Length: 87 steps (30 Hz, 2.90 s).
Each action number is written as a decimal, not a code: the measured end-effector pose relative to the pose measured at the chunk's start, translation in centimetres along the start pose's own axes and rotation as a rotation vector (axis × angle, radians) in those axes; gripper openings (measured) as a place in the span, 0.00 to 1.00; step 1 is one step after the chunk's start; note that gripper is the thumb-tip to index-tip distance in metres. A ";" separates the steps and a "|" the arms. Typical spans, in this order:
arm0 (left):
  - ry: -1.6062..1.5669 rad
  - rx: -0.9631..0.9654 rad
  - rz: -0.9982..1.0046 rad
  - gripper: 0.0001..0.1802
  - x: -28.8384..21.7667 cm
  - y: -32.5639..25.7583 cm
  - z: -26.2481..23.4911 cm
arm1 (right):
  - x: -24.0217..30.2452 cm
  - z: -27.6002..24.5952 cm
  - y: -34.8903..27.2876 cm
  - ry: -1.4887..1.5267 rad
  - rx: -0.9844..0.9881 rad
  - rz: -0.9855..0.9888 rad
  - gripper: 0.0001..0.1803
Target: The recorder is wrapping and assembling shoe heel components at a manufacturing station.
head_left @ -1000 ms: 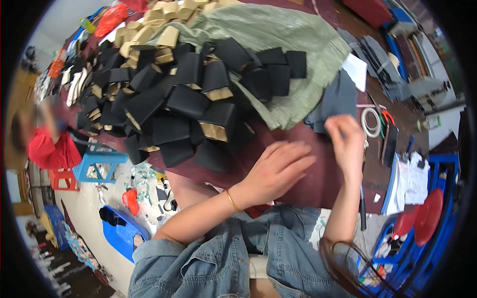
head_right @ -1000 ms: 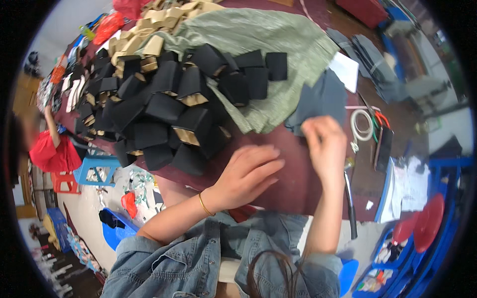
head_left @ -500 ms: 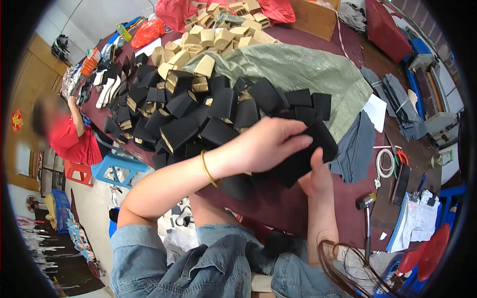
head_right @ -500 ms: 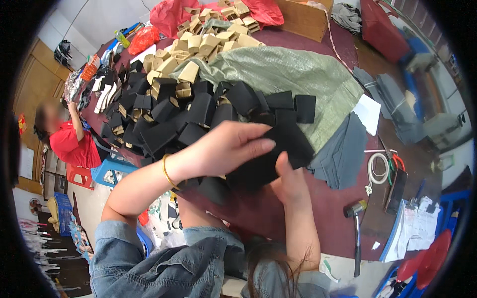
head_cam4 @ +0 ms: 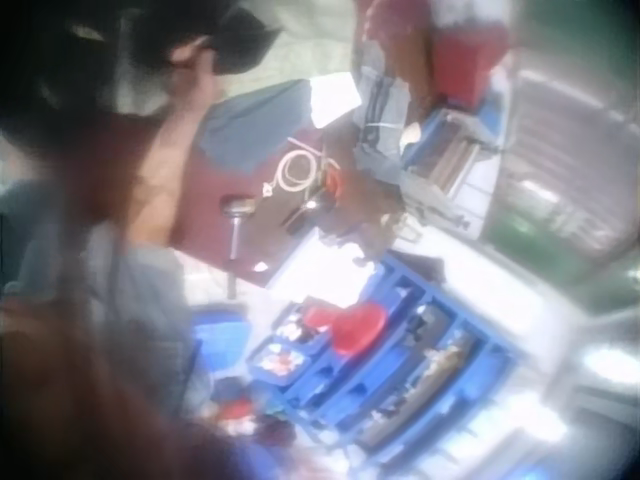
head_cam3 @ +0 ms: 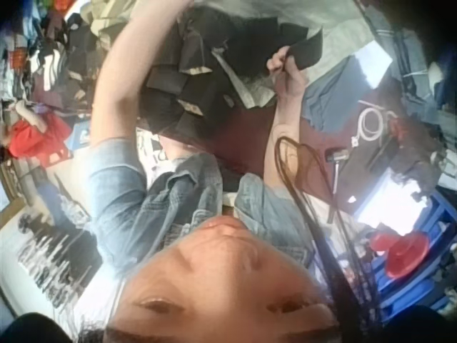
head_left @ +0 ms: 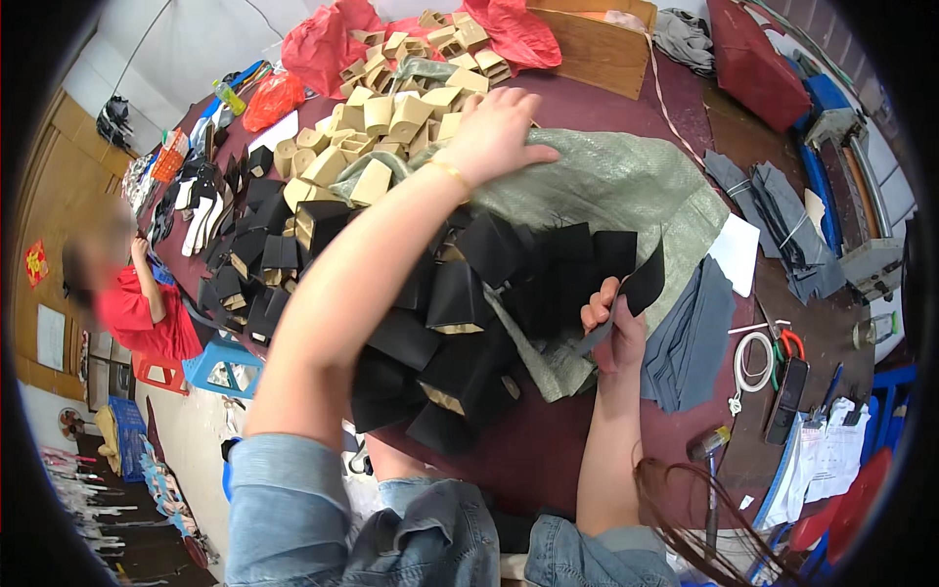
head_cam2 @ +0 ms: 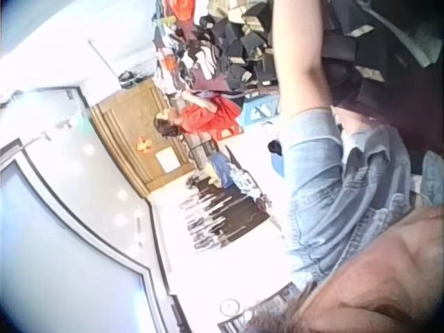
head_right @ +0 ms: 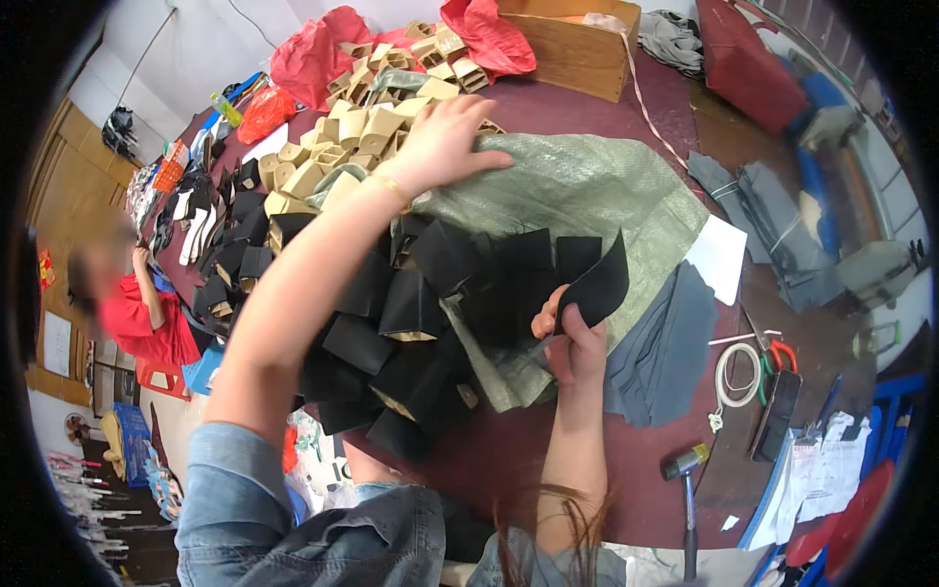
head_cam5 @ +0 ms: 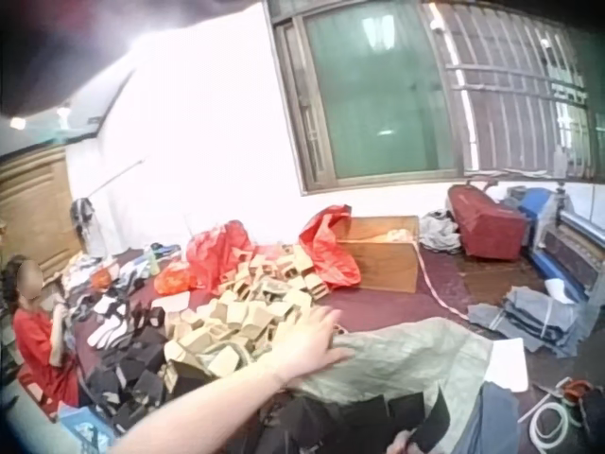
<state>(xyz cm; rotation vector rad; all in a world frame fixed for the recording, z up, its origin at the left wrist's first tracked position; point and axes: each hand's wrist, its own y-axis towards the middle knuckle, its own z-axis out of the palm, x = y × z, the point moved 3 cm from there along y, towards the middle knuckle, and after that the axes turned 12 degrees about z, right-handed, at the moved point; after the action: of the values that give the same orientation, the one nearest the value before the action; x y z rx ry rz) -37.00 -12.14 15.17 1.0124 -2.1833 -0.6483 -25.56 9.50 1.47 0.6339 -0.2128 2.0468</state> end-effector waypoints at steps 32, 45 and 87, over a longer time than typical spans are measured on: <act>-0.064 0.699 -0.107 0.26 2.1 -1.7 3.7 | 1.7 -0.4 1.1 0.224 -0.182 -0.117 0.35; -1.835 -0.129 -1.002 0.42 -7.4 -4.8 -17.8 | 2.4 -2.7 -0.7 0.458 0.148 -0.179 0.28; -1.947 -0.376 -1.591 0.29 -30.4 -12.4 -16.6 | -0.8 10.4 -19.8 -0.875 -0.767 -0.056 0.11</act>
<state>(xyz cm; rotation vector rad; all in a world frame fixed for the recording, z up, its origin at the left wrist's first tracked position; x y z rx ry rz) -3.86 2.13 7.95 2.1504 -1.1928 -3.7023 -4.96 15.44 7.97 0.9597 -1.3810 1.3387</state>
